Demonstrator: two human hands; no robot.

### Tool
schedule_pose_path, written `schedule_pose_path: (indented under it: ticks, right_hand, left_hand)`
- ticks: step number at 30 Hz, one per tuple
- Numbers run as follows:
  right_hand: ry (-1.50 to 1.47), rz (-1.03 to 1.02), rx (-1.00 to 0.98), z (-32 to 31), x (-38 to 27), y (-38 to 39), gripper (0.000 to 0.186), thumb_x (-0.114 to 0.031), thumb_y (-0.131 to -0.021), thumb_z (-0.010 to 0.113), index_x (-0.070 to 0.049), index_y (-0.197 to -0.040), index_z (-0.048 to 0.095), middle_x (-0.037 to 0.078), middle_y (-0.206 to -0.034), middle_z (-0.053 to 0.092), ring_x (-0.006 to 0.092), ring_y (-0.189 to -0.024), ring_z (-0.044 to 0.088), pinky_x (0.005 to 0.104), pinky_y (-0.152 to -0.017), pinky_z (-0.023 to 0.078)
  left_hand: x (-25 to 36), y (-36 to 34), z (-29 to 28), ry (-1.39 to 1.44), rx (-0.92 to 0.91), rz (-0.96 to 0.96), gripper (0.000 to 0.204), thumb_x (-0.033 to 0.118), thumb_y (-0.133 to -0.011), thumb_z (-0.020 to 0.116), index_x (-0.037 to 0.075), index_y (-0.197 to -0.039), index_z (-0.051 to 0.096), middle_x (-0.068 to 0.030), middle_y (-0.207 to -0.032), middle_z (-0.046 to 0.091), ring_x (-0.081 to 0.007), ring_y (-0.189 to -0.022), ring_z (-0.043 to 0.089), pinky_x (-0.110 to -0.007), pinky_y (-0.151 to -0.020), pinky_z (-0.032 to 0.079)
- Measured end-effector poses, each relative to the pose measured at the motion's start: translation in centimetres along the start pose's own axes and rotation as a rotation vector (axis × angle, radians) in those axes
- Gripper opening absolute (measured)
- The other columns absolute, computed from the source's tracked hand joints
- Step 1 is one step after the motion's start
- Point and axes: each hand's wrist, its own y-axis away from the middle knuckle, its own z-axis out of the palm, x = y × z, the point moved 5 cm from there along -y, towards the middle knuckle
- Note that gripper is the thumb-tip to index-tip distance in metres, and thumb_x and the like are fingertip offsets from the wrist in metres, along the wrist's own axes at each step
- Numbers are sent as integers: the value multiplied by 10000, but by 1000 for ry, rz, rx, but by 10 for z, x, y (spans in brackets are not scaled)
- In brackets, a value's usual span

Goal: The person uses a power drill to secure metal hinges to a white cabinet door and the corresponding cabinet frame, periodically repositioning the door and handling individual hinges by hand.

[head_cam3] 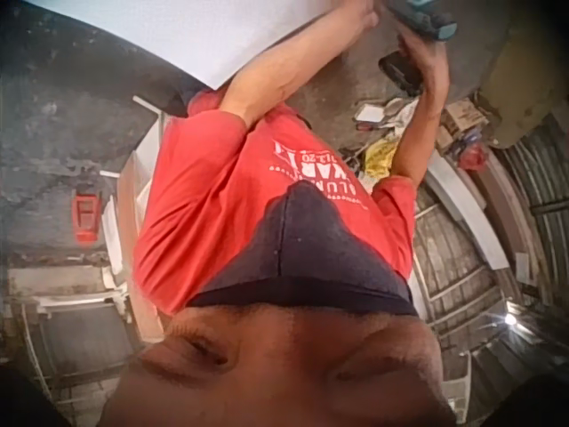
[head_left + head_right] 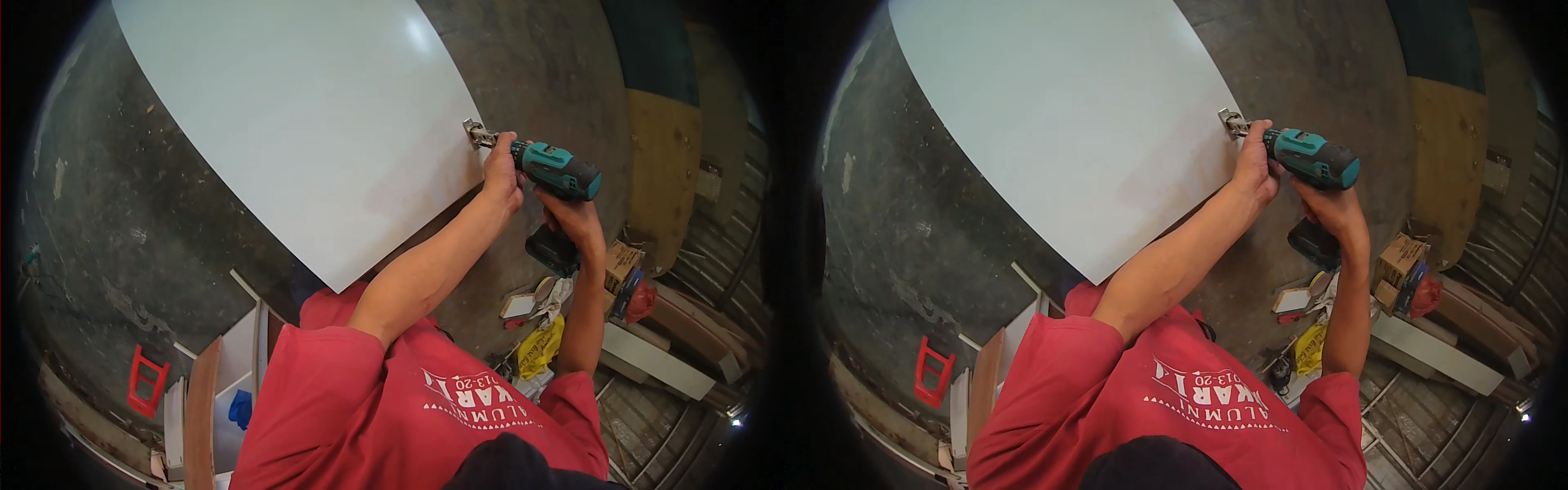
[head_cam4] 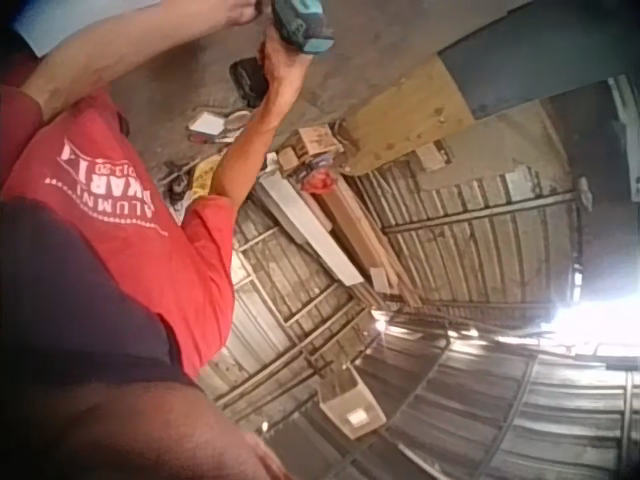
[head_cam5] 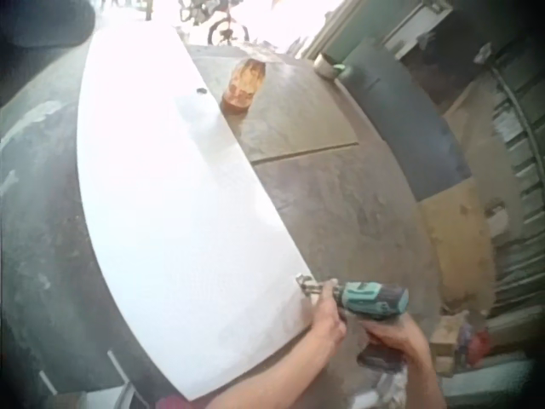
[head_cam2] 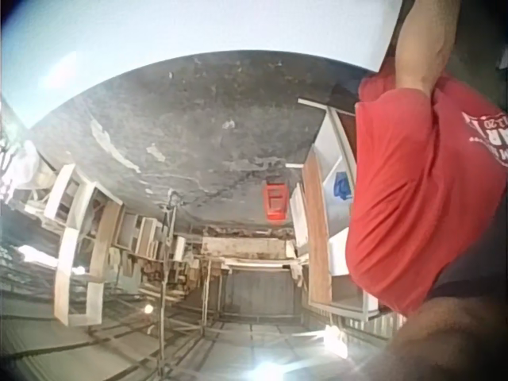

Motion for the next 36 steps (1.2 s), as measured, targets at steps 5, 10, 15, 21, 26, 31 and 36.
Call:
schedule_pose_path:
  ticks: [5,10,15,21,26,31,36]
  right_hand:
    - [7,-39,-21,-2,-2,-3,117,-160,-887,713,-70,-930,653,-30,-634,556,68,-478,488,262,-422,358]
    - [3,-54,-6,-4,4,-4,153,-161,-871,722,-71,-976,656,-34,-599,532,62,-460,471,263,-414,346]
    - [182,-357,86,1,22,30,233,-112,-865,741,-36,-1079,686,45,-874,695,108,-758,643,305,-657,510]
    - [328,-648,418,31,57,94,259,-84,-813,770,-30,-1057,702,113,-837,716,253,-727,700,354,-674,537]
    - [332,-691,342,58,59,115,241,-68,-836,747,-46,-1066,677,137,-890,695,274,-724,678,353,-645,510]
    - [165,-719,378,91,60,141,144,-22,-860,680,-9,-996,634,98,-749,651,206,-613,624,330,-564,457]
    - [-267,-359,277,117,92,136,230,-111,-877,751,-36,-1076,662,47,-802,647,150,-706,597,332,-658,498]
  left_hand:
    - [-7,0,1,150,34,52,245,301,-872,684,128,-1009,579,-27,-824,697,-106,-669,642,-234,-561,461]
    - [-6,0,3,201,32,28,224,271,-883,659,106,-999,562,-82,-822,692,-178,-695,663,-316,-625,534]
    - [-8,32,9,120,1,-100,270,208,-892,636,54,-1075,509,-118,-863,668,-247,-829,673,-404,-776,566]
    - [-13,85,8,-142,-37,-33,151,171,-875,649,46,-919,577,-106,-784,658,-253,-789,695,-395,-728,578]
    - [0,116,-7,-228,-68,-193,143,183,-870,678,77,-896,585,-75,-776,657,-248,-797,701,-390,-724,576]
    - [4,138,-16,-313,-116,-162,145,206,-879,673,84,-875,595,-63,-774,658,-238,-834,702,-387,-741,576]
    - [7,139,-31,-436,-124,-118,170,246,-886,676,98,-897,594,-64,-812,675,-234,-939,696,-392,-795,564]
